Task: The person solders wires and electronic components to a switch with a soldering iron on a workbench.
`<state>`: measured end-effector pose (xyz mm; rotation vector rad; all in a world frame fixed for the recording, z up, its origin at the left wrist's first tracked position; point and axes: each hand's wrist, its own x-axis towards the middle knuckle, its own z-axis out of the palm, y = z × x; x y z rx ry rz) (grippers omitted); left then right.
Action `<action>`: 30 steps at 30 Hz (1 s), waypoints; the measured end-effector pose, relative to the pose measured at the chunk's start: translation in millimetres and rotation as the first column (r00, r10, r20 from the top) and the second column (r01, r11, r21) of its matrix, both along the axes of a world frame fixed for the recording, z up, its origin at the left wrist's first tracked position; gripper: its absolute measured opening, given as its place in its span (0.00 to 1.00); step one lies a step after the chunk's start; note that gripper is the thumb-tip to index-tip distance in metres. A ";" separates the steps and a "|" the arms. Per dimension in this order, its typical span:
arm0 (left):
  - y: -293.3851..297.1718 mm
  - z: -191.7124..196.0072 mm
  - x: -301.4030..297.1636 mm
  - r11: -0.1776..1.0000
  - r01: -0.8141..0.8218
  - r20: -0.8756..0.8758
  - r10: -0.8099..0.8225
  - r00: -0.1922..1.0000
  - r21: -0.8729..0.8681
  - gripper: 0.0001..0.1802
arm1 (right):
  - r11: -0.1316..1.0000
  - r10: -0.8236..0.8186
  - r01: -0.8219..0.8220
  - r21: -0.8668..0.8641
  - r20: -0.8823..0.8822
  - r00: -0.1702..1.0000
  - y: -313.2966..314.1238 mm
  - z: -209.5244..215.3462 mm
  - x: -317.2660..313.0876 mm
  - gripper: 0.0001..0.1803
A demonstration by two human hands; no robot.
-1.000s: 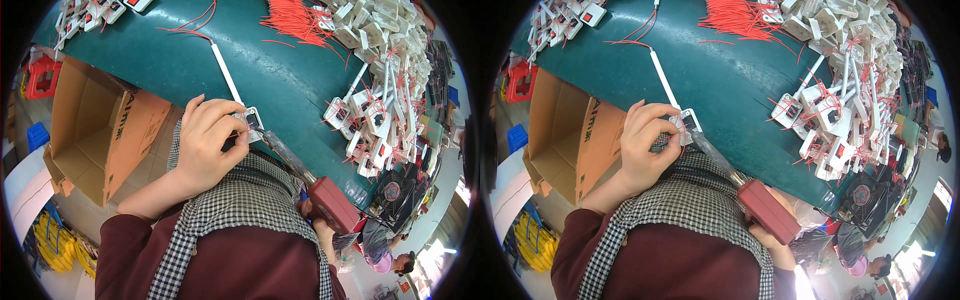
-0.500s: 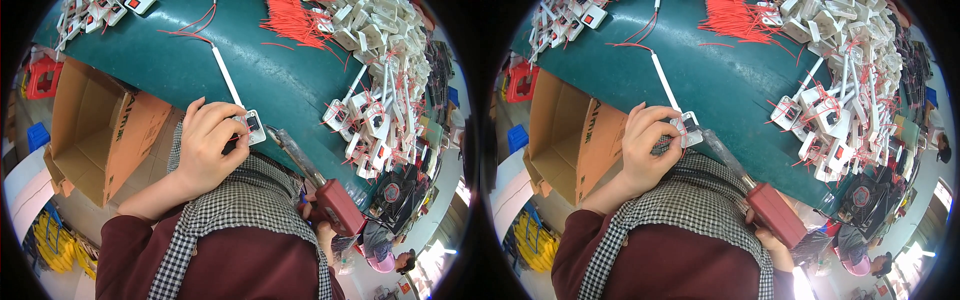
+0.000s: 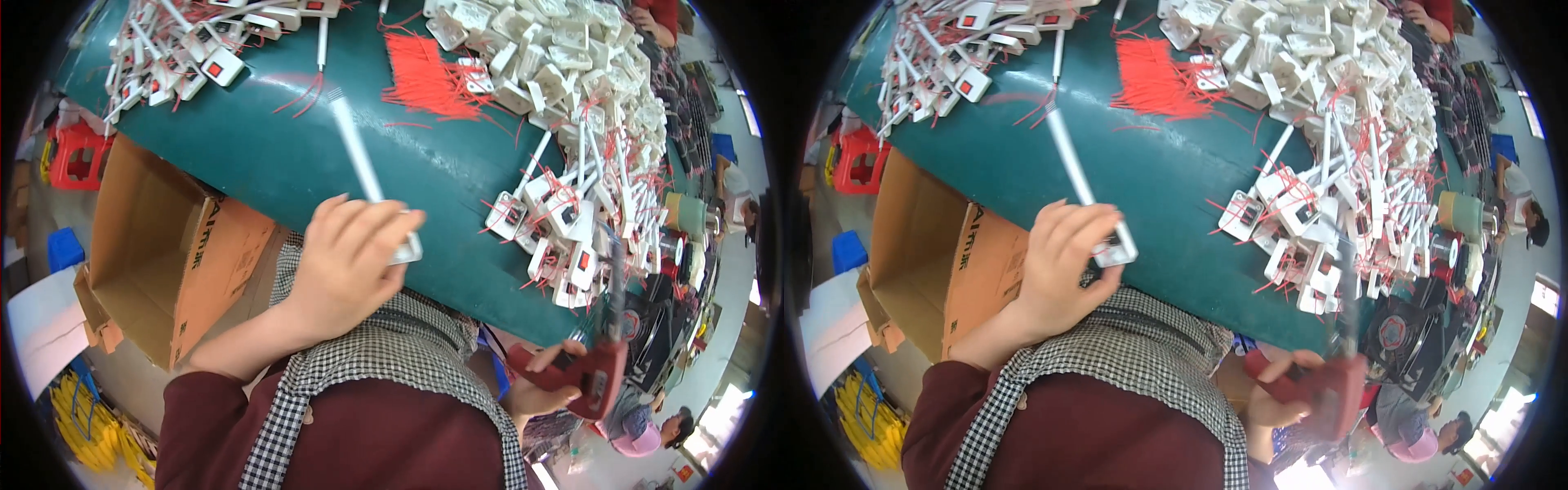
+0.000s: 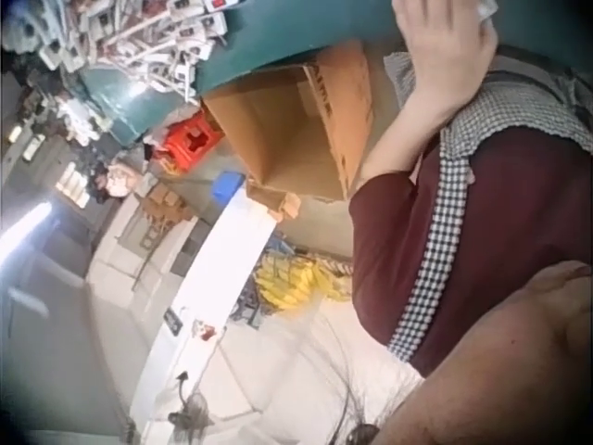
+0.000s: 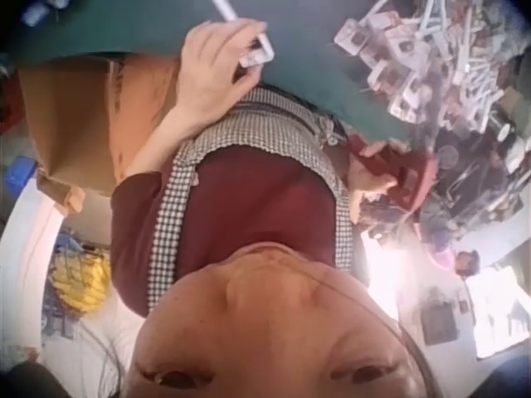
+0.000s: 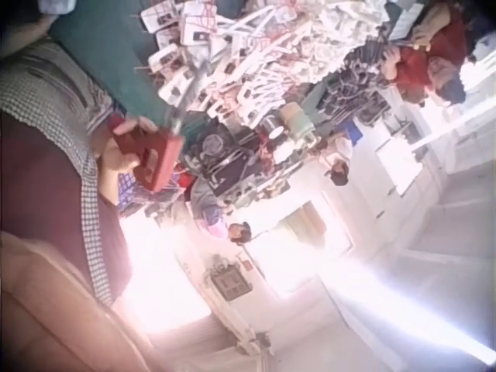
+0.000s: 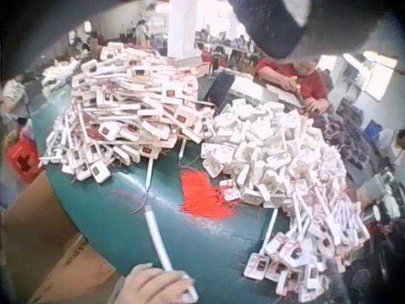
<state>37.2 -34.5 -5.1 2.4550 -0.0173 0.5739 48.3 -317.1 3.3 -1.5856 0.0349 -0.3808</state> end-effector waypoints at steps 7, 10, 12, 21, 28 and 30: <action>-66.4 34.3 113.4 0.950 0.308 0.385 -0.305 0.871 0.056 0.35 | 0.960 -0.152 0.115 0.254 0.134 0.979 -15.5 16.8 5.4 0.38; -66.4 42.8 120.6 0.959 0.283 0.392 -0.263 0.882 0.006 0.37 | 0.967 -0.224 0.198 0.162 0.161 0.961 -25.9 17.9 4.5 0.36; -42.7 37.0 119.6 0.975 0.212 0.331 -0.221 0.917 0.063 0.36 | 0.970 -0.180 0.150 0.193 0.145 0.973 -26.1 14.9 4.2 0.36; 119.7 -18.0 81.6 0.841 -0.537 0.057 0.535 0.843 0.060 0.12 | 0.981 -0.181 0.181 0.076 -0.007 0.984 -0.3 15.4 10.7 0.33; 132.9 -23.4 119.5 0.872 -0.425 -0.238 0.479 0.845 0.243 0.16 | 0.993 -0.024 0.025 0.116 -0.010 1.000 -3.9 0.4 5.6 0.40; 139.4 -33.9 121.5 0.876 -0.428 -0.211 0.472 0.856 0.224 0.14 | 0.995 -0.036 0.036 0.092 0.000 0.999 -5.3 -2.5 3.4 0.39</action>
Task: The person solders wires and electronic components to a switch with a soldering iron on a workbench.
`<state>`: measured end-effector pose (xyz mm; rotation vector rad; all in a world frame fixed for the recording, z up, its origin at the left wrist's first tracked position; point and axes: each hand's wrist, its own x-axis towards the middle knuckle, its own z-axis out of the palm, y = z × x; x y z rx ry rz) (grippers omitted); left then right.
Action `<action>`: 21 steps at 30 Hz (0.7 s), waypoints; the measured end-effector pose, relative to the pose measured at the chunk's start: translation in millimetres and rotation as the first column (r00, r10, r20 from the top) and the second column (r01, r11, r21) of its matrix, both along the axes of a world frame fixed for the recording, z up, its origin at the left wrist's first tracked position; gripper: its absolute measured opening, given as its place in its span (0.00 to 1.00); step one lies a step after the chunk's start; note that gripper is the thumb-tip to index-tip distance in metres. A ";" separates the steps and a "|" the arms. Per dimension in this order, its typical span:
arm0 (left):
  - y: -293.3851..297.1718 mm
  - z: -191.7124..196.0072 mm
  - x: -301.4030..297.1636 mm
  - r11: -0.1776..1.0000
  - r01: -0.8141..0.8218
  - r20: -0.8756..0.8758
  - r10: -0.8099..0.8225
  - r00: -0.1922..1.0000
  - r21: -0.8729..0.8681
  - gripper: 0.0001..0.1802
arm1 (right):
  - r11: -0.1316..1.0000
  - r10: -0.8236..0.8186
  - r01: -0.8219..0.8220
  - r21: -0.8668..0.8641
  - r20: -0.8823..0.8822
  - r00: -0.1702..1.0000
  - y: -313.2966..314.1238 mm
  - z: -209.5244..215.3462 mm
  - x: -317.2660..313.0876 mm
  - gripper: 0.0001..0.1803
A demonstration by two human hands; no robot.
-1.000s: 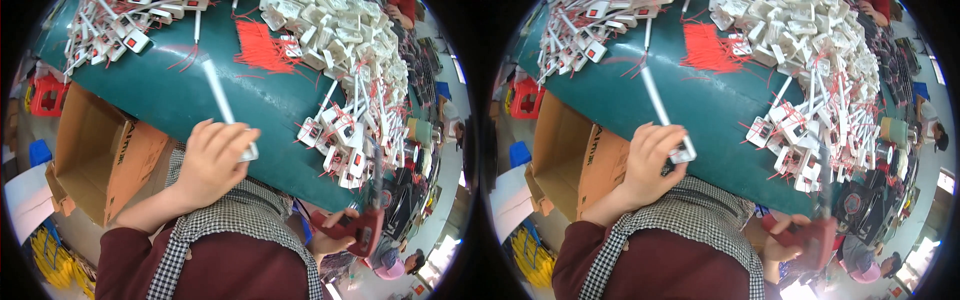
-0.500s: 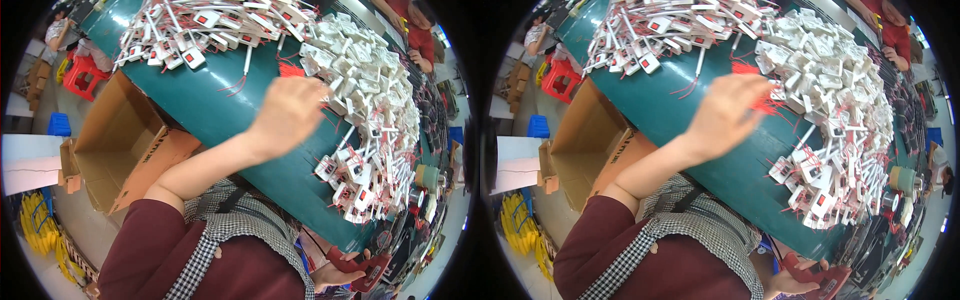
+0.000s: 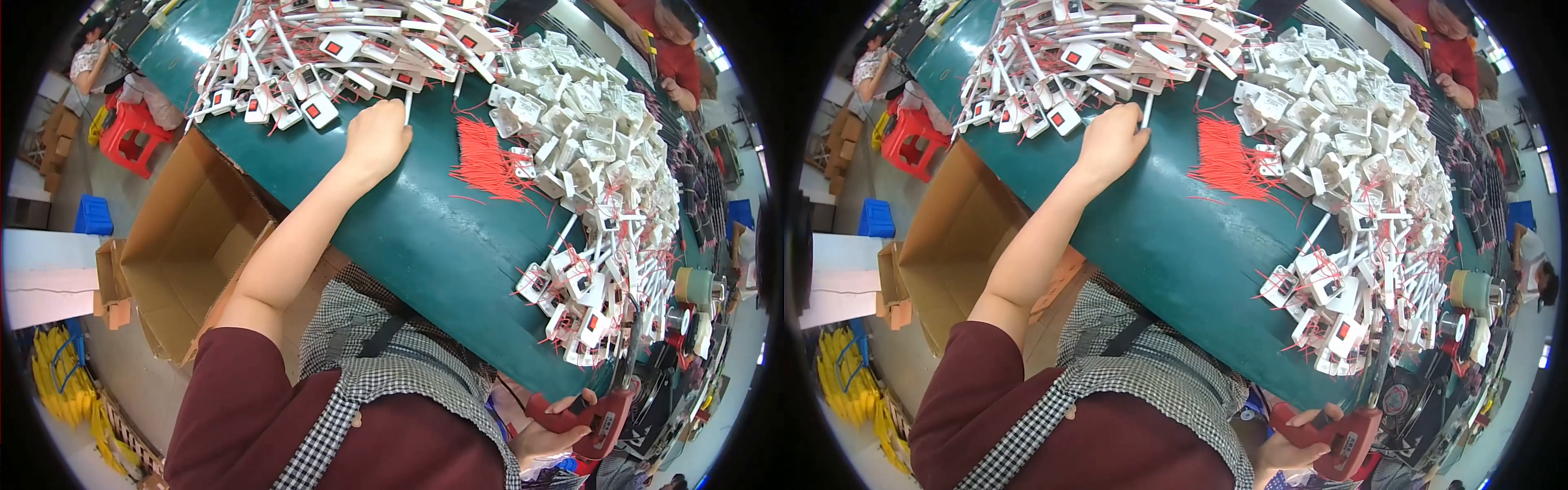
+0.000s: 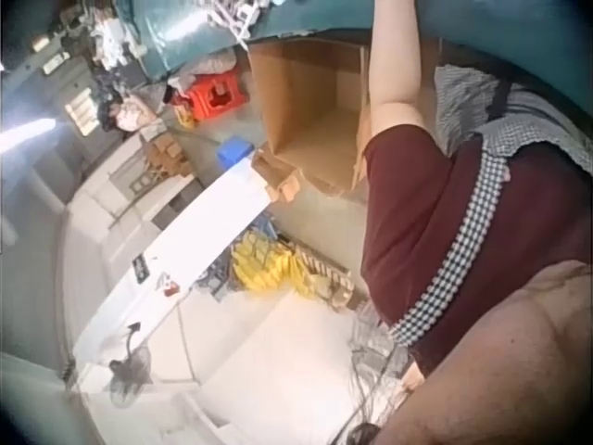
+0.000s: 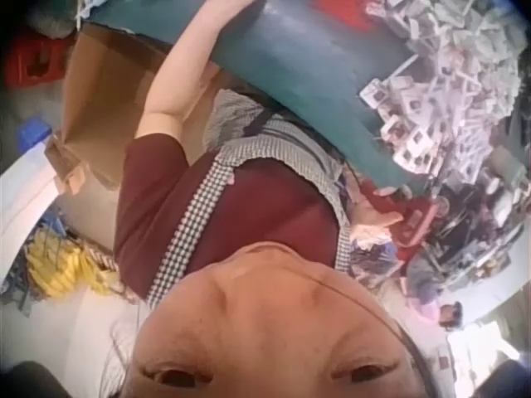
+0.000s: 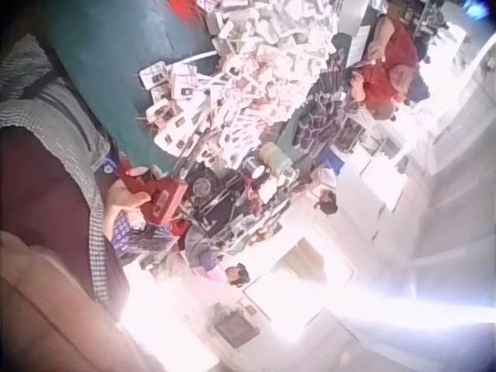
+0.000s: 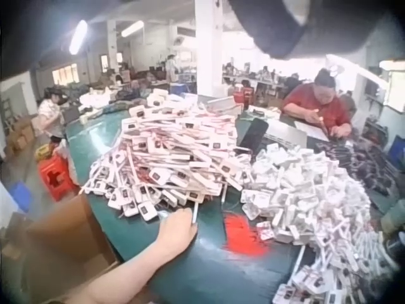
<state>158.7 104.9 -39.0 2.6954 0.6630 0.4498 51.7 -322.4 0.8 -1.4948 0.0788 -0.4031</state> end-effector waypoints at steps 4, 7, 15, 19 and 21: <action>-0.2 -2.0 2.1 0.997 -0.003 0.067 0.009 0.998 -0.079 0.10 | 0.999 -0.043 0.043 -0.027 -0.003 0.999 1.2 3.0 -0.6 0.37; 0.1 3.8 2.4 0.982 0.032 0.118 -0.010 0.993 -0.188 0.10 | 0.988 -0.054 0.061 -0.144 0.050 0.997 11.0 12.4 2.2 0.37; 16.5 -5.0 0.5 0.398 0.143 0.213 0.137 0.967 -0.906 0.21 | 0.994 -0.019 0.024 -0.110 0.047 0.999 9.7 11.0 1.6 0.37; 32.4 12.0 -7.4 0.530 -0.009 0.032 0.068 0.997 -0.848 0.16 | 0.993 -0.022 0.028 -0.117 0.058 0.998 4.9 8.8 0.1 0.36; 41.6 17.8 -10.5 0.479 0.026 0.032 0.004 0.999 -0.877 0.14 | 0.992 -0.024 0.032 -0.120 0.065 0.998 5.2 7.9 -0.5 0.36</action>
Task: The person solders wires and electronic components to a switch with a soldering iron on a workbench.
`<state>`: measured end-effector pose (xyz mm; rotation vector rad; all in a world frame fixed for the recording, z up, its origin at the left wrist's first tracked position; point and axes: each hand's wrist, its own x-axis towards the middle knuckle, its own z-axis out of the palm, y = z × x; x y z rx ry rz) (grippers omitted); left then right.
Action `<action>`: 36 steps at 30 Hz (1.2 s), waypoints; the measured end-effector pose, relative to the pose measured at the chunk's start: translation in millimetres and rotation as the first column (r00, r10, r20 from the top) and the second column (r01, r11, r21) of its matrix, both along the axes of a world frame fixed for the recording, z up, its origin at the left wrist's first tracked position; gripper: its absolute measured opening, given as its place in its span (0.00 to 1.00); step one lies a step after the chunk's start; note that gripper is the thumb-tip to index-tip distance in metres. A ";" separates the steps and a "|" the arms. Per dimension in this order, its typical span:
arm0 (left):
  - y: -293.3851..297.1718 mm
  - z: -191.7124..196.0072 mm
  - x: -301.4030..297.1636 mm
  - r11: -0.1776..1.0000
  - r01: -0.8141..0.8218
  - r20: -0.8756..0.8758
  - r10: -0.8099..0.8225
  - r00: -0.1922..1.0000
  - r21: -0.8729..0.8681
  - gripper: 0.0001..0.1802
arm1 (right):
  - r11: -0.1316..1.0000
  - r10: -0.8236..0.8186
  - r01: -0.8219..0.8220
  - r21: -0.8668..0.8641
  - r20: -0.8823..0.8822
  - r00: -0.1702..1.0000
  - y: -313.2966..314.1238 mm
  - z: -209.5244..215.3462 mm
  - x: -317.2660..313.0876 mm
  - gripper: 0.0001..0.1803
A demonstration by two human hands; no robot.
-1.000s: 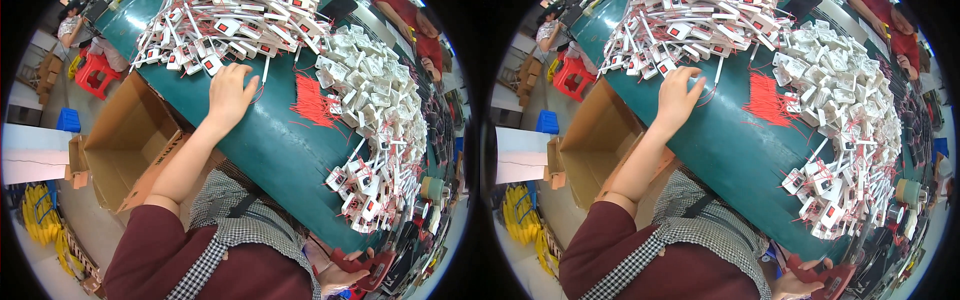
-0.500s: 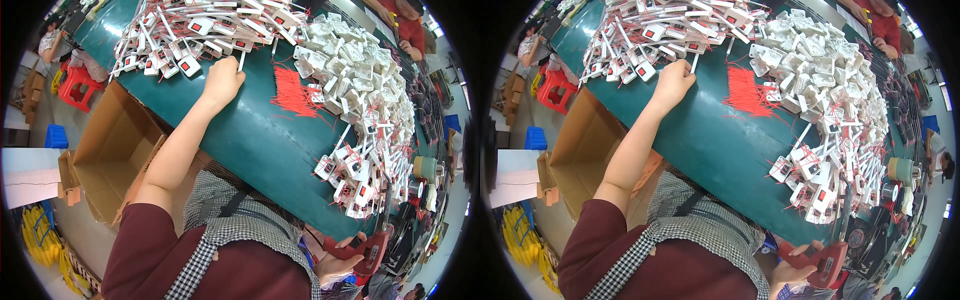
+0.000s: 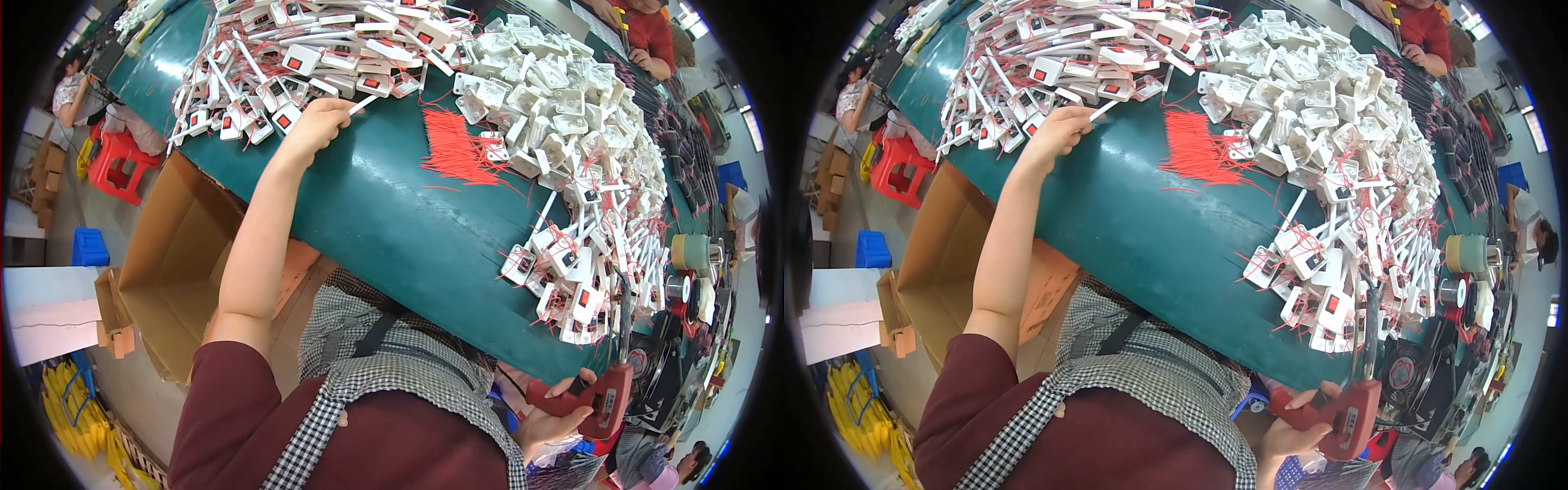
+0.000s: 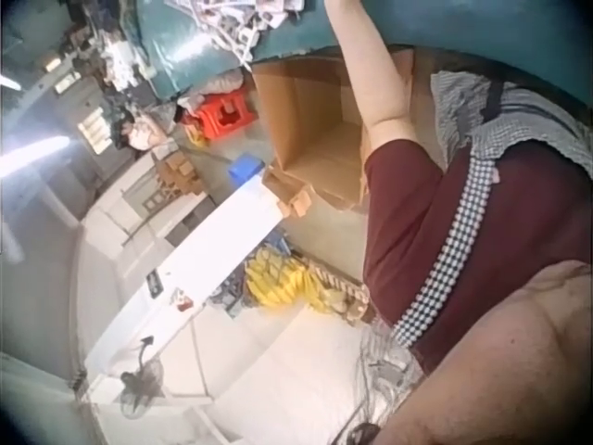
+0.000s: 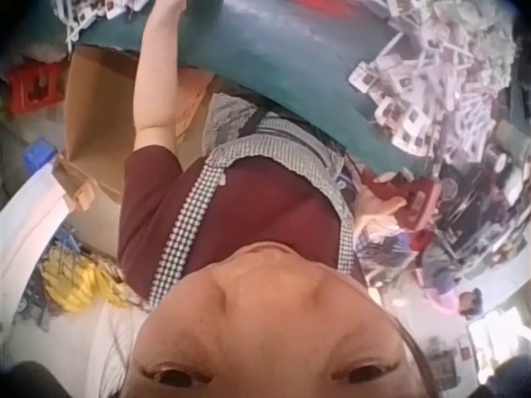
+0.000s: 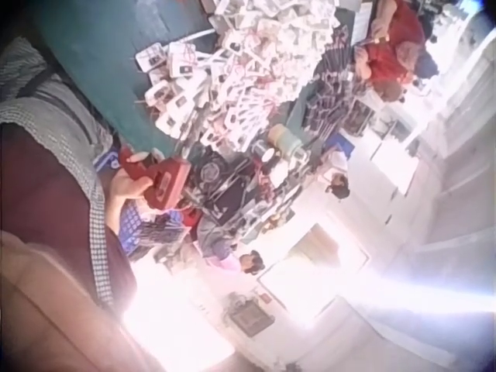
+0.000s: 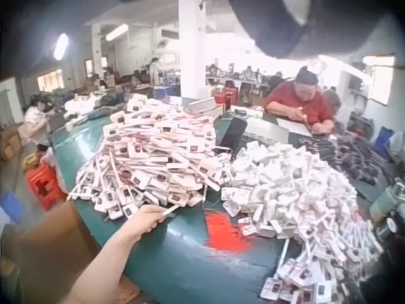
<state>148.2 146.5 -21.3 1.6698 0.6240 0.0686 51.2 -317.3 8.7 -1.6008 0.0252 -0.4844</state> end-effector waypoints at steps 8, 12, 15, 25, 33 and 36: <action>-4.1 -3.4 -11.5 0.943 0.031 -0.003 -0.032 0.999 0.331 0.13 | 0.997 0.060 -0.060 0.043 -0.001 0.998 6.4 4.1 1.0 0.37; -6.5 -1.4 -33.5 0.970 0.062 -0.031 -0.057 0.998 0.236 0.12 | 0.997 0.041 -0.040 0.060 -0.003 0.999 7.3 2.8 2.2 0.36; -10.0 4.7 -50.3 0.971 0.073 -0.046 -0.064 0.997 0.230 0.12 | 0.996 0.051 -0.050 0.068 -0.005 0.999 5.9 -0.3 2.4 0.36; -28.6 26.3 -64.5 0.640 0.604 -0.041 -0.669 0.742 0.474 0.04 | 0.987 0.076 -0.068 0.145 -0.056 0.995 4.0 0.2 1.8 0.37; -77.9 13.2 -70.7 0.258 0.215 -0.038 -0.554 0.832 0.942 0.11 | 0.998 0.001 0.005 0.060 -0.108 0.994 7.8 1.1 3.7 0.40; -106.4 21.5 -81.9 0.532 0.333 0.176 -0.693 0.699 0.778 0.11 | 0.995 0.067 -0.059 0.081 -0.104 0.992 0.3 -2.7 1.7 0.39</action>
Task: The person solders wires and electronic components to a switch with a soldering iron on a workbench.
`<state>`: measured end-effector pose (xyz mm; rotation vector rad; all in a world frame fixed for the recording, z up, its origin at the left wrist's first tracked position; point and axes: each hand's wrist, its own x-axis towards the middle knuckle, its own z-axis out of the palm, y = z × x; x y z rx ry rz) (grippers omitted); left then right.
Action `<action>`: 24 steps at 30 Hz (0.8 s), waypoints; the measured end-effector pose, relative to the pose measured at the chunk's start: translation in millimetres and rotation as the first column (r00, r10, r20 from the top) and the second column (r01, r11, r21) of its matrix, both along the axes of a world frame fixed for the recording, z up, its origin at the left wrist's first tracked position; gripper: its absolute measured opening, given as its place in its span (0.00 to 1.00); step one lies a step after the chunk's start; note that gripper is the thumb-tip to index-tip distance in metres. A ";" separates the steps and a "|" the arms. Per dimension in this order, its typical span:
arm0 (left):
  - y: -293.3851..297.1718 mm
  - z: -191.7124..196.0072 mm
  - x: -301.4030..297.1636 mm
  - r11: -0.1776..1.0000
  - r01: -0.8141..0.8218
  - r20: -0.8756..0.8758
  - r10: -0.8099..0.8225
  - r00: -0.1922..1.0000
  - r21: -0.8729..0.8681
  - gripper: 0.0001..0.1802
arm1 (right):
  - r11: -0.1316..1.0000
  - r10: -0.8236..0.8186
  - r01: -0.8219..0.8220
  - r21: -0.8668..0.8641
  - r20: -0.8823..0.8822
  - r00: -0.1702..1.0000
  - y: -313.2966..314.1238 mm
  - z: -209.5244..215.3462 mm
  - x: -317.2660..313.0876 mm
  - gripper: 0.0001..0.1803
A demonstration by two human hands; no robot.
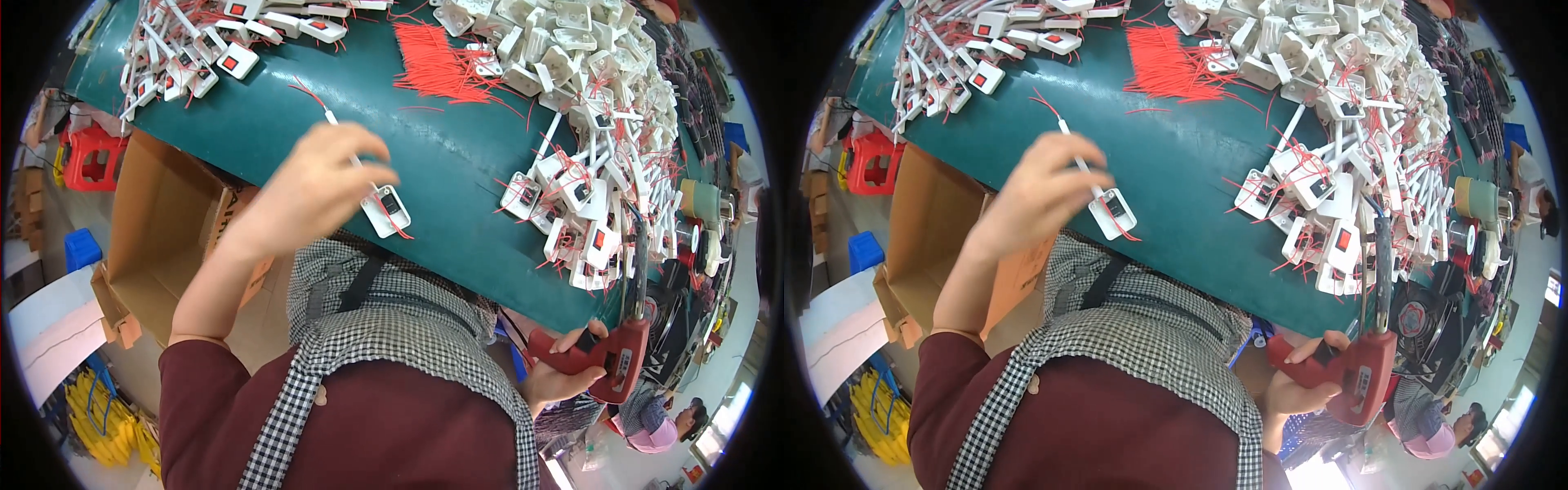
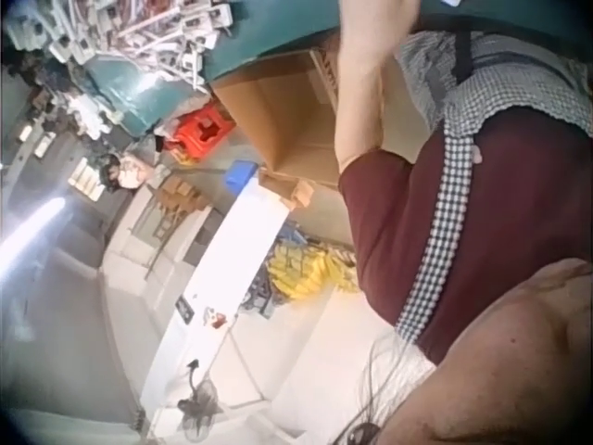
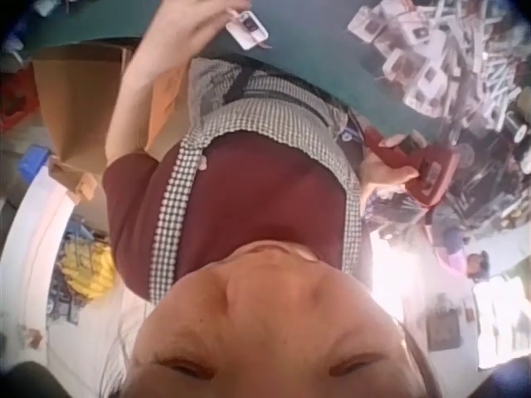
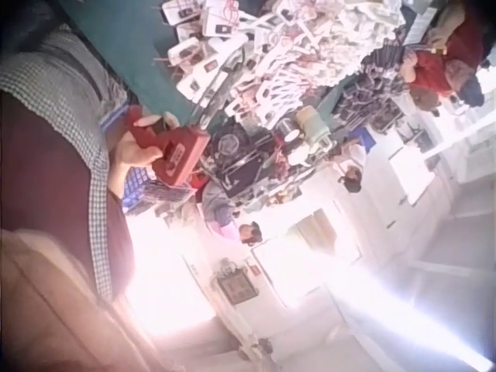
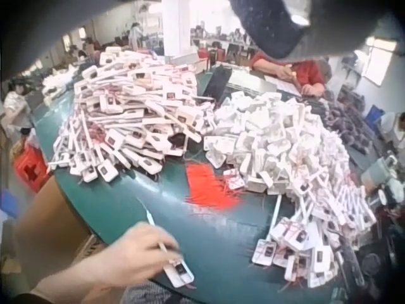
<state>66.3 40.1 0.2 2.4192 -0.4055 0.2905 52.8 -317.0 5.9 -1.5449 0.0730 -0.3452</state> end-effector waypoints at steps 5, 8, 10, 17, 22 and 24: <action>-45.4 -9.2 -22.2 0.995 0.028 0.084 -0.036 0.996 0.092 0.12 | 0.998 0.049 -0.047 -0.048 0.041 0.998 6.2 2.9 -0.4 0.40; -49.7 -18.1 -24.9 0.989 0.025 0.082 -0.038 0.996 0.148 0.11 | 0.995 0.082 -0.078 -0.070 0.055 0.995 5.7 2.3 -3.3 0.41; -48.6 -22.7 -27.3 0.975 0.028 0.121 -0.056 0.991 0.219 0.10 | 0.992 0.100 -0.096 -0.080 0.056 0.993 5.1 0.6 -4.8 0.42; -41.6 -28.2 -33.3 0.980 0.015 0.018 -0.011 1.000 -0.200 0.05 | 0.988 0.113 -0.105 -0.115 0.062 0.992 5.4 0.4 -8.8 0.42; -41.0 -18.7 -42.5 0.732 -0.322 -0.346 0.126 0.930 -0.600 0.06 | 0.960 0.273 -0.273 -0.054 -0.013 0.962 5.7 2.3 -13.6 0.45; -48.9 -19.8 -45.4 0.706 -0.399 -0.357 0.218 0.908 -0.585 0.05 | 0.933 0.349 -0.357 -0.033 -0.153 0.925 11.9 6.9 -13.8 0.48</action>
